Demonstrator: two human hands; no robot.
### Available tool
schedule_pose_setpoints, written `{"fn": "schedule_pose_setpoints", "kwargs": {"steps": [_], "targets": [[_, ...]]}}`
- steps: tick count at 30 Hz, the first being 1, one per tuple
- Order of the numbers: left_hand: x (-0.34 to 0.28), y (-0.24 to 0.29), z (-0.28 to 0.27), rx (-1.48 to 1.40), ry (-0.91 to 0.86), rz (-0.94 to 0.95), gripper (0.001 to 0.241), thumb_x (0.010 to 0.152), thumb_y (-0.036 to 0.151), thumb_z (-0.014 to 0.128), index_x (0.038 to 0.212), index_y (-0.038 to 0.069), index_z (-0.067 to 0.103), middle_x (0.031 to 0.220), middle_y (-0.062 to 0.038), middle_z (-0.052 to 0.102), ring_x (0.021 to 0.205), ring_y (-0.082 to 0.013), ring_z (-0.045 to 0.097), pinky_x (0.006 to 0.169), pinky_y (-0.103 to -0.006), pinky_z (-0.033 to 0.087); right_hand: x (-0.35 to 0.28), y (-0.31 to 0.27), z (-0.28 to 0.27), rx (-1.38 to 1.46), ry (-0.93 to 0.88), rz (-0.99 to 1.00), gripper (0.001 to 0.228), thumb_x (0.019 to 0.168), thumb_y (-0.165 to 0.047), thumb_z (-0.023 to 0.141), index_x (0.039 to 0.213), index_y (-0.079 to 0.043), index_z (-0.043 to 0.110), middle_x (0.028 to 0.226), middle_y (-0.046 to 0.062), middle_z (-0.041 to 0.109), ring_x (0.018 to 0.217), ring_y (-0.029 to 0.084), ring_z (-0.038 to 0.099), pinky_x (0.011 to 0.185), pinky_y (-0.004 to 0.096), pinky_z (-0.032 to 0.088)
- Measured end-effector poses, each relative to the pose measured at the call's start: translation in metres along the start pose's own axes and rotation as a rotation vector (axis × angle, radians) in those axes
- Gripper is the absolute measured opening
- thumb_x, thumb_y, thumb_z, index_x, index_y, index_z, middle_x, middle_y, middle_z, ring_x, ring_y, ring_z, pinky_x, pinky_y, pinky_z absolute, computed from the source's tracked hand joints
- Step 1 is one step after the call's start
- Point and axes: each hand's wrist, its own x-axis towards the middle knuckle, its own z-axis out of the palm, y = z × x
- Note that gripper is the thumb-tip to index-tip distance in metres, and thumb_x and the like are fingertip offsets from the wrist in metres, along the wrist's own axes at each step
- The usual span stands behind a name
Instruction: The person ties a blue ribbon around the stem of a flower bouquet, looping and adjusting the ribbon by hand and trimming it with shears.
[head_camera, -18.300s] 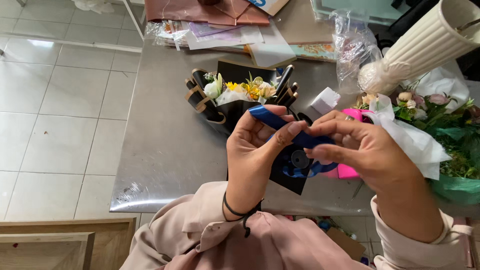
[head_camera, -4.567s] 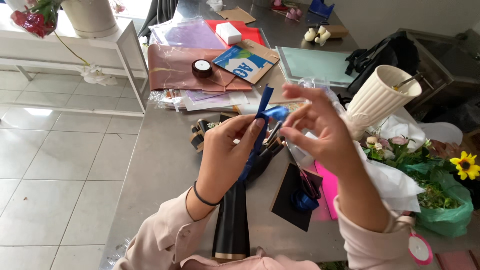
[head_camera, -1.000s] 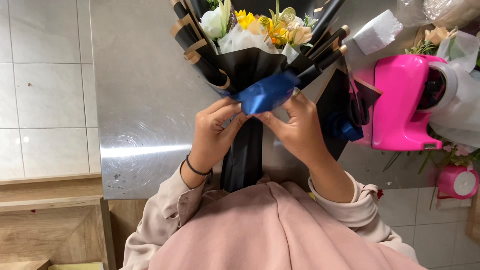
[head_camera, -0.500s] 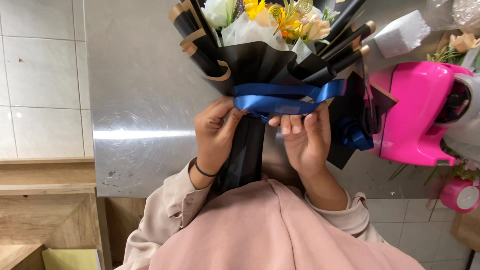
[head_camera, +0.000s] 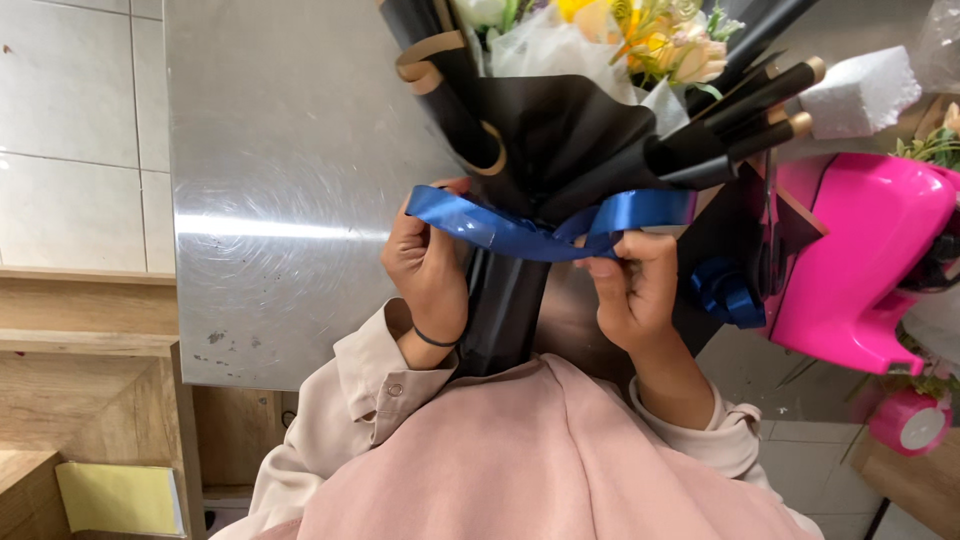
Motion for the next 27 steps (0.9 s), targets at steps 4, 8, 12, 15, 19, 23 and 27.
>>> {"fn": "schedule_pose_setpoints", "kwargs": {"steps": [4,8,12,15,19,23,27], "targets": [[-0.003,-0.052,-0.017,-0.077,0.059,-0.141,0.019,0.105,0.014,0.063,0.1,-0.001,0.074,0.08,-0.009,0.071,0.079,-0.0095,0.063,0.084,-0.0337,0.057,-0.021,0.038,-0.018,-0.084,-0.029,-0.013,0.01,0.102,-0.005,0.053,0.105,0.002,0.046,0.068,0.007,0.06,0.055,0.018,0.056,0.057,0.038,0.056],[-0.002,-0.064,-0.02,-0.185,0.078,-0.277,0.02,0.103,0.017,0.066,0.098,-0.001,0.072,0.082,-0.01,0.07,0.08,-0.0124,0.064,0.086,-0.0354,0.059,-0.025,0.027,-0.008,-0.423,-0.027,-0.076,0.015,0.098,-0.014,0.069,0.1,-0.003,0.06,0.077,0.006,0.064,0.059,0.017,0.058,0.057,0.027,0.053],[0.007,-0.015,0.004,-0.451,0.028,-0.414,0.023,0.106,0.023,0.057,0.097,0.003,0.064,0.091,-0.01,0.068,0.09,-0.0187,0.07,0.088,-0.0339,0.059,0.016,-0.036,0.022,-0.726,-0.077,-0.119,0.008,0.096,-0.003,0.071,0.1,-0.009,0.07,0.088,0.009,0.066,0.072,0.025,0.066,0.07,0.032,0.059],[0.011,-0.032,-0.007,-0.539,0.016,-0.523,0.025,0.107,0.029,0.055,0.093,0.008,0.058,0.086,-0.003,0.064,0.084,-0.012,0.07,0.084,-0.0273,0.059,0.02,-0.044,0.016,-0.855,-0.171,-0.074,0.022,0.096,-0.002,0.072,0.11,-0.019,0.073,0.091,0.004,0.064,0.077,0.024,0.067,0.072,0.04,0.059],[0.021,-0.026,-0.01,-0.714,0.052,-0.604,0.023,0.108,0.022,0.053,0.089,0.009,0.056,0.081,0.002,0.061,0.079,-0.0094,0.068,0.083,-0.0258,0.057,0.019,-0.04,0.006,-0.965,-0.14,-0.153,0.008,0.097,-0.013,0.077,0.104,-0.018,0.076,0.089,0.0,0.062,0.074,0.016,0.065,0.074,0.029,0.057],[0.015,-0.019,0.003,-0.729,-0.023,-0.546,0.027,0.109,0.026,0.05,0.087,0.011,0.049,0.078,0.003,0.043,0.073,-0.009,0.052,0.073,-0.0246,0.05,0.033,-0.056,0.01,-1.143,-0.215,-0.253,0.005,0.098,-0.011,0.075,0.094,-0.014,0.074,0.091,0.003,0.061,0.074,0.019,0.065,0.072,0.031,0.058],[0.004,-0.033,0.003,-0.541,-0.079,-0.467,0.033,0.11,0.034,0.046,0.086,0.011,0.05,0.072,-0.001,0.046,0.078,-0.0189,0.066,0.077,-0.0272,0.05,0.031,-0.054,0.002,-1.178,-0.244,-0.325,0.011,0.1,-0.007,0.074,0.091,-0.012,0.072,0.081,0.006,0.061,0.063,0.024,0.06,0.063,0.034,0.053]]}}
